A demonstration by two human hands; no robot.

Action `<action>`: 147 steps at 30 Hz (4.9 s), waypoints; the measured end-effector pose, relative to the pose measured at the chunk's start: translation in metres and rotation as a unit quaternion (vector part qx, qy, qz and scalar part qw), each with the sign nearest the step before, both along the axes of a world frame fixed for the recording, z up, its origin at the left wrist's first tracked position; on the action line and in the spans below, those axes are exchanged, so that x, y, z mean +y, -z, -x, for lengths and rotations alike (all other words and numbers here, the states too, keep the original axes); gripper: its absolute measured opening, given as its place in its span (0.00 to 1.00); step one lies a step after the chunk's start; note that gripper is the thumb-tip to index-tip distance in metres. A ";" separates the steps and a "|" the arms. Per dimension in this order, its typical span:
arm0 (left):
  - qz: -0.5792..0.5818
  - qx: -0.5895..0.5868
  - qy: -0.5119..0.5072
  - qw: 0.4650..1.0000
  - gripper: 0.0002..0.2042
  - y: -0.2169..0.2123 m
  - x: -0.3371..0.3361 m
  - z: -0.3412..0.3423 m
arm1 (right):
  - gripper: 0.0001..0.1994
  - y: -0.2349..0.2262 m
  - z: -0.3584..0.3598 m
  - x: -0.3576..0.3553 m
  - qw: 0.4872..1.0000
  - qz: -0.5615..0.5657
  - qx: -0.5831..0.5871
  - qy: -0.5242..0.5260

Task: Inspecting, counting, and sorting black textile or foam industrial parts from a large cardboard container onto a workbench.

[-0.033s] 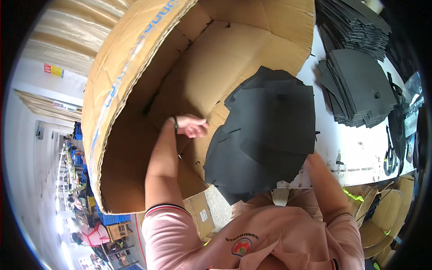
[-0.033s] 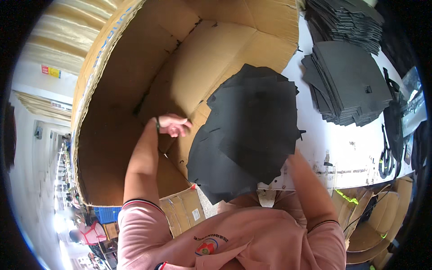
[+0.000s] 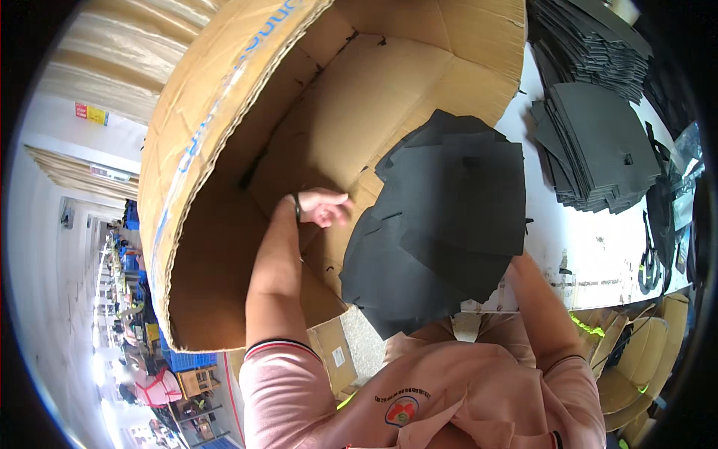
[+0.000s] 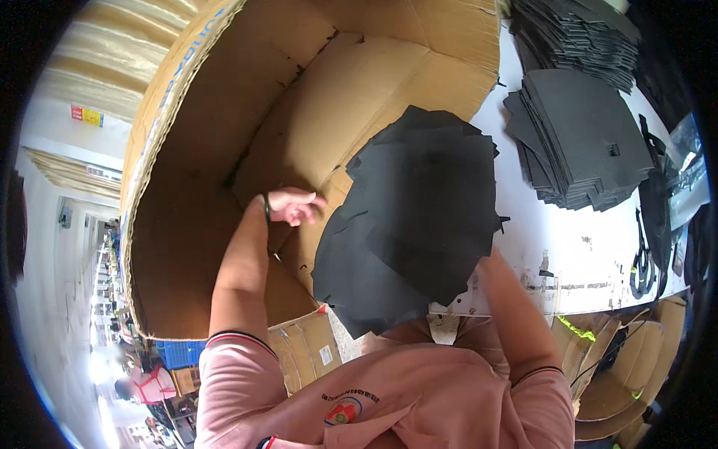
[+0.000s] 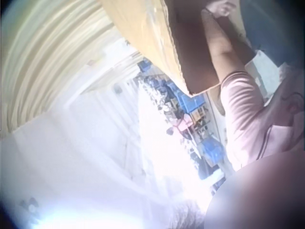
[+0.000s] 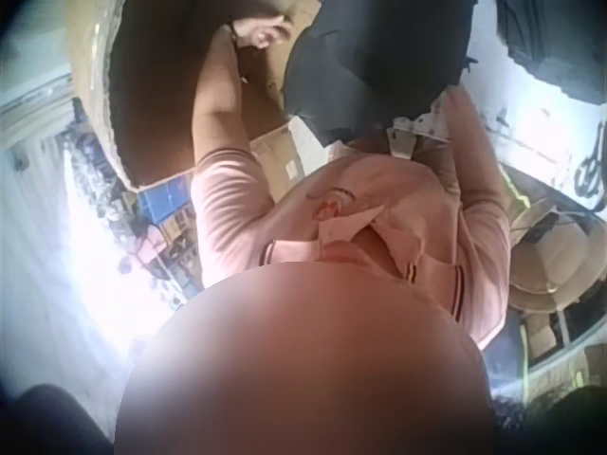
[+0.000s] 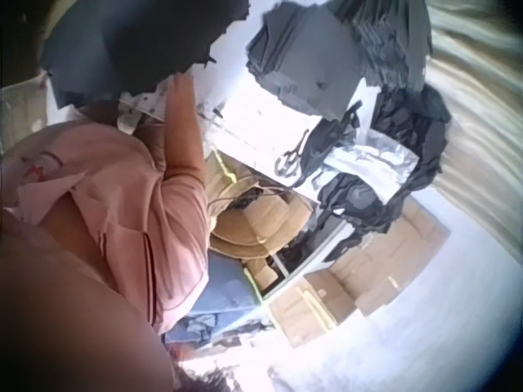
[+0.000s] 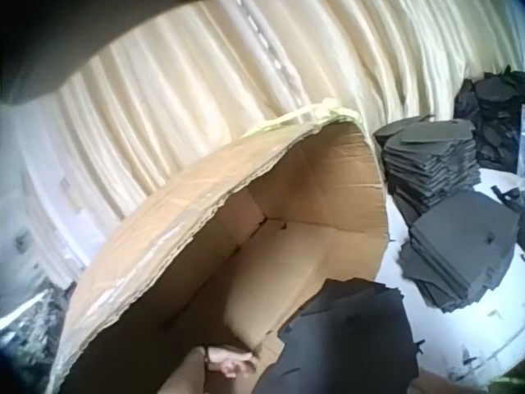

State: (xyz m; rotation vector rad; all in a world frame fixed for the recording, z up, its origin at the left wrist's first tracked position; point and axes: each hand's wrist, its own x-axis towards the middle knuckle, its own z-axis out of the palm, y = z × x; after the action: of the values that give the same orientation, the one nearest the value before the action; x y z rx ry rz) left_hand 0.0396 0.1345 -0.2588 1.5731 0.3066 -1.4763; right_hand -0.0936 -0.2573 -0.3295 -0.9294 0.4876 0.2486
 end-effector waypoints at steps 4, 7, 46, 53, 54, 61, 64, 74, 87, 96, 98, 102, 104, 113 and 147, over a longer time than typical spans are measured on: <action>-0.002 -0.063 -0.049 0.997 0.22 -0.008 -0.018 0.023 | 0.20 0.000 -0.004 -0.002 1.000 -0.010 0.007 -0.012; -0.090 -0.145 -0.076 0.982 0.31 0.009 -0.037 0.041 | 0.20 0.000 -0.011 -0.007 1.000 -0.014 0.009 -0.019; -0.579 -0.539 -0.100 0.604 0.31 0.089 0.030 0.023 | 0.19 0.001 0.009 -0.032 0.978 -0.104 -0.044 -0.172; -0.488 -0.574 0.009 0.657 0.17 0.031 -0.052 0.025 | 0.18 -0.007 0.005 -0.023 0.978 -0.103 -0.050 -0.172; -0.459 -0.591 0.023 0.663 0.16 0.007 -0.076 0.033 | 0.18 -0.007 0.005 -0.026 0.980 -0.101 -0.052 -0.164; -0.363 -0.752 -0.049 0.548 0.08 -0.128 -0.116 0.088 | 0.18 -0.016 -0.009 -0.014 0.980 -0.108 -0.057 -0.156; -0.219 -0.811 -0.142 0.524 0.11 -0.172 -0.143 0.100 | 0.19 -0.011 0.000 -0.035 0.984 0.030 -0.109 -0.137; -0.210 -0.708 -0.179 0.650 0.19 -0.071 -0.147 0.104 | 0.16 0.033 0.052 -0.106 0.891 0.406 -0.195 0.052; -0.429 -0.892 0.008 0.142 0.27 -0.289 -0.054 0.273 | 0.10 -0.077 0.147 0.035 0.876 0.144 -0.220 -0.404; -0.528 -0.719 0.163 0.422 0.17 -0.319 -0.096 0.189 | 0.22 -0.056 0.127 0.212 0.845 -0.041 -0.109 -0.522; -0.568 -0.660 0.094 0.483 0.19 -0.348 -0.092 0.200 | 0.35 -0.047 0.125 0.230 0.848 -0.073 -0.052 -0.522; -0.609 -0.668 0.053 0.425 0.16 -0.378 -0.059 0.198 | 0.42 -0.037 0.119 0.254 0.866 -0.087 0.015 -0.492; -0.620 -0.712 0.047 0.326 0.16 -0.373 -0.030 0.189 | 0.45 -0.038 0.119 0.267 0.856 -0.147 0.041 -0.493; -0.603 -0.713 0.031 0.355 0.13 -0.379 -0.024 0.190 | 0.33 -0.012 0.105 0.252 0.959 -0.104 0.060 -0.256; -0.638 -0.740 0.016 0.214 0.13 -0.387 0.164 0.261 | 0.18 -0.083 0.008 0.304 0.927 0.074 -0.273 -0.245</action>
State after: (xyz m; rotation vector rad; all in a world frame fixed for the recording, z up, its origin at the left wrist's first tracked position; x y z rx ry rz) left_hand -0.2211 0.2983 0.1279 3.2450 0.2113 1.5396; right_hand -0.1018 0.0465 -0.2468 -1.2079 -0.2543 0.3901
